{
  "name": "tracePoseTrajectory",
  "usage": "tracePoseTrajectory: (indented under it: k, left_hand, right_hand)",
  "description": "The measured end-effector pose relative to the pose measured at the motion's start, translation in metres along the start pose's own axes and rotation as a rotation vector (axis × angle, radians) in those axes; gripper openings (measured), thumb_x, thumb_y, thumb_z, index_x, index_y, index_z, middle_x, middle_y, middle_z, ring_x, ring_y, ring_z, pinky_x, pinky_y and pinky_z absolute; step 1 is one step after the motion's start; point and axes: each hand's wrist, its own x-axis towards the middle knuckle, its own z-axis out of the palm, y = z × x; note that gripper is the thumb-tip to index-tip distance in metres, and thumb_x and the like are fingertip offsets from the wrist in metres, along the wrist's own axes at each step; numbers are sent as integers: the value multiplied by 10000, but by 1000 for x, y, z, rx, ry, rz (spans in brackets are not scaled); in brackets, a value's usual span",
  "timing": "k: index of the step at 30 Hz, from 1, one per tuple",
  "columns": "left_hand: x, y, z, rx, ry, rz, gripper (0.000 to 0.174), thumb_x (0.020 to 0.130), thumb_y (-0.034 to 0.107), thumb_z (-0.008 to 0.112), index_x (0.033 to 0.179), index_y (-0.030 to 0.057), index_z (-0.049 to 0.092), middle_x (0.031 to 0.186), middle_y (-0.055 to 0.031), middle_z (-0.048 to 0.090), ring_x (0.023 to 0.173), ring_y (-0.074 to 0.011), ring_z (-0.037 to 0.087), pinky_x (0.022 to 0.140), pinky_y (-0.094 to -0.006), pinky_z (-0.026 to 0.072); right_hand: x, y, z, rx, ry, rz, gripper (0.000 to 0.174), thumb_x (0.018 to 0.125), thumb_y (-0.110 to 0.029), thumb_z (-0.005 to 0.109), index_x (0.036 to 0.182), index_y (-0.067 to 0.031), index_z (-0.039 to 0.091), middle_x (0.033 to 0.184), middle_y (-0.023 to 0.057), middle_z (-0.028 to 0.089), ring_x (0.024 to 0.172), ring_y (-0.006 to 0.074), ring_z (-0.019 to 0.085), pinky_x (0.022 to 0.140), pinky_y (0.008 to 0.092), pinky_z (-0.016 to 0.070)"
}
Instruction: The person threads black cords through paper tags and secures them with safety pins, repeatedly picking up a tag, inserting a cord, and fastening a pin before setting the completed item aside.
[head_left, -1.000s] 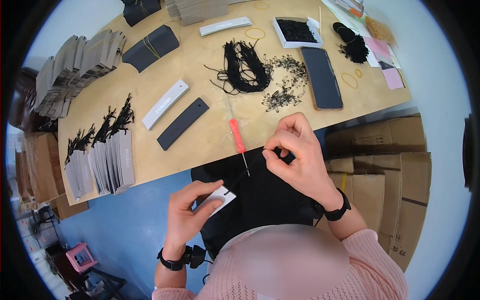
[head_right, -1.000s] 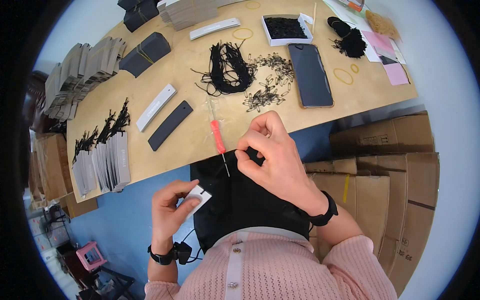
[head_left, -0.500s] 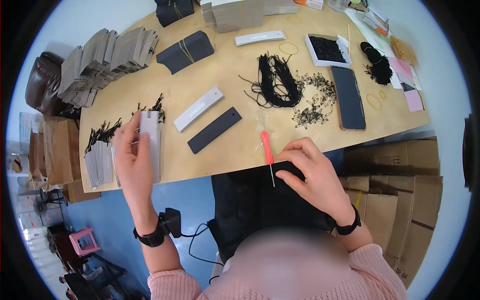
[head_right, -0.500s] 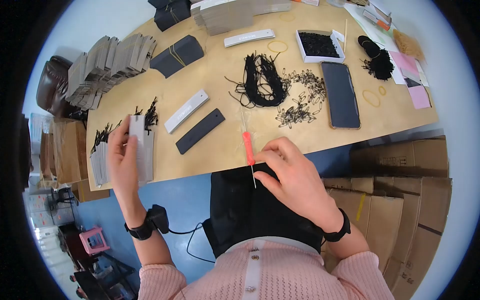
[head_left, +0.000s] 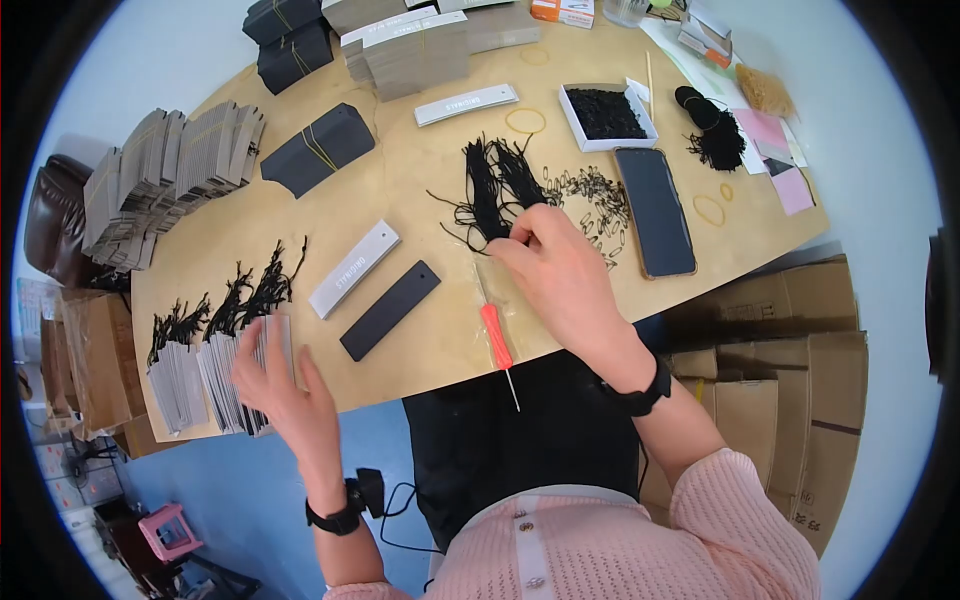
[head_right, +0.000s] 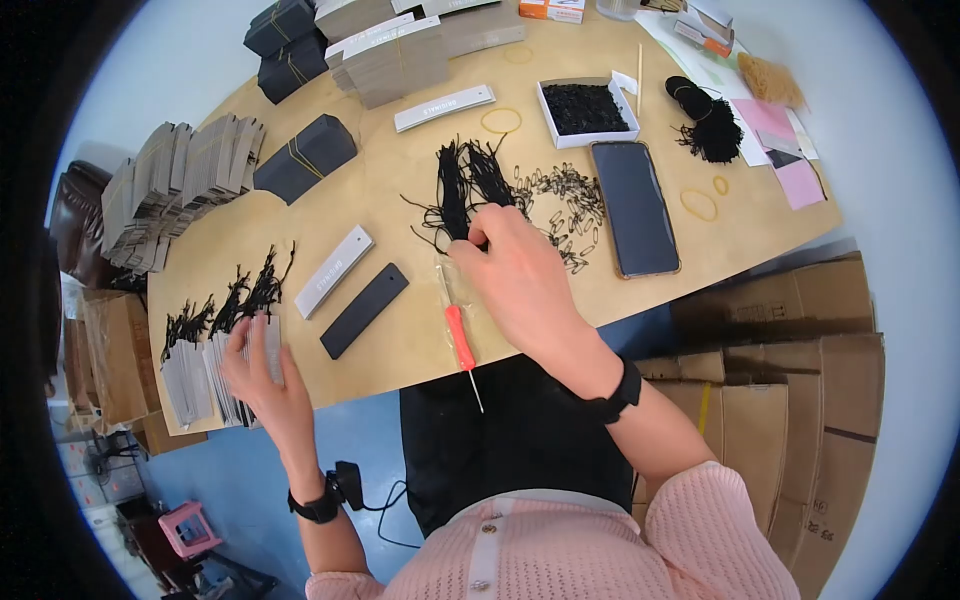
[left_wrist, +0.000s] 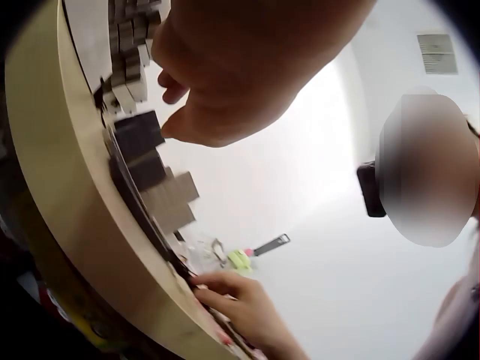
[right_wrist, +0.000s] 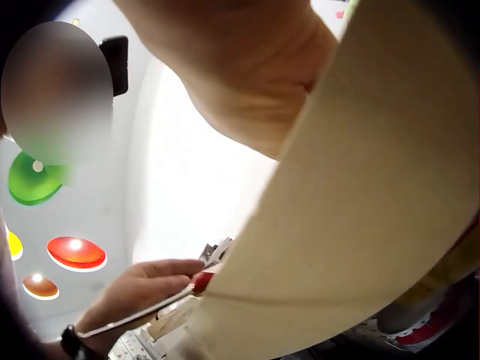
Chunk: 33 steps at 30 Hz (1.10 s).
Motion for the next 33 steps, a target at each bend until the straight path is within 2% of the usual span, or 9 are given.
tracePoseTrajectory:
  k: [1,3,7,10,15,22,27,29,33]
  left_hand:
    - [0,10,-6,-2,1,-1,545,842,-20,643,1374,66,561,1312,-168,537,1208,-352,495,1010,-471,365]
    - [-2,31,-14,-629,-247,58,489,860,27,670,1339,59,578,1221,-155,607,1125,-295,578,961,-406,437]
    - [5,86,-24,-1682,-955,-594,340,1026,203,566,1280,-23,579,1180,-114,660,1074,-196,633,951,-369,490]
    - [16,110,6,-2101,-1165,-893,400,1067,302,483,1271,-31,570,1146,-101,667,1073,-204,635,948,-373,507]
    - [37,119,36,-2156,-1177,-1035,321,1065,249,467,1254,12,573,961,-14,645,921,-163,628,842,-346,519]
    - [49,102,50,-2272,-1115,-1101,277,1043,189,527,1231,-9,573,846,9,601,741,-100,560,744,-311,494]
    - [44,98,36,-2199,-953,-1208,248,1025,176,563,1186,-10,588,800,11,586,673,-101,530,650,-279,464]
    - [30,94,22,-2034,-954,-1141,217,1029,201,558,1158,29,587,791,21,549,638,-85,491,521,-229,411]
    - [-16,90,-3,-2002,-1033,-890,223,1017,219,573,1122,27,619,851,-17,639,690,-99,587,494,-220,439]
  right_hand:
    - [3,1,4,-87,-15,-35,125,816,-46,673,941,-47,668,940,72,524,901,238,583,711,347,508]
    - [6,4,9,-66,1,-28,128,805,-38,678,932,-40,665,940,77,526,893,244,586,701,347,507]
    - [1,-17,-13,269,60,10,157,773,-10,698,922,-23,648,965,82,552,856,276,596,698,361,513]
    - [-17,-32,-25,359,136,-132,188,754,-2,714,925,-26,639,1004,83,580,826,286,603,713,371,516]
    - [-58,-59,-45,396,76,-177,212,744,-24,732,936,-37,644,898,81,605,789,271,590,696,362,507]
    - [-91,-65,-65,625,-81,-45,195,733,49,743,889,-27,654,726,53,621,596,195,571,525,300,450]
    - [-98,-67,-96,886,-201,279,108,870,-16,705,920,-27,610,658,14,584,501,81,522,498,261,414]
    - [-103,-62,-102,955,-185,403,107,895,-26,688,944,-20,593,636,3,577,500,53,509,490,240,396]
    - [-93,-62,-100,1044,-18,706,85,965,-40,624,992,-18,546,573,-33,547,487,3,441,455,208,333]
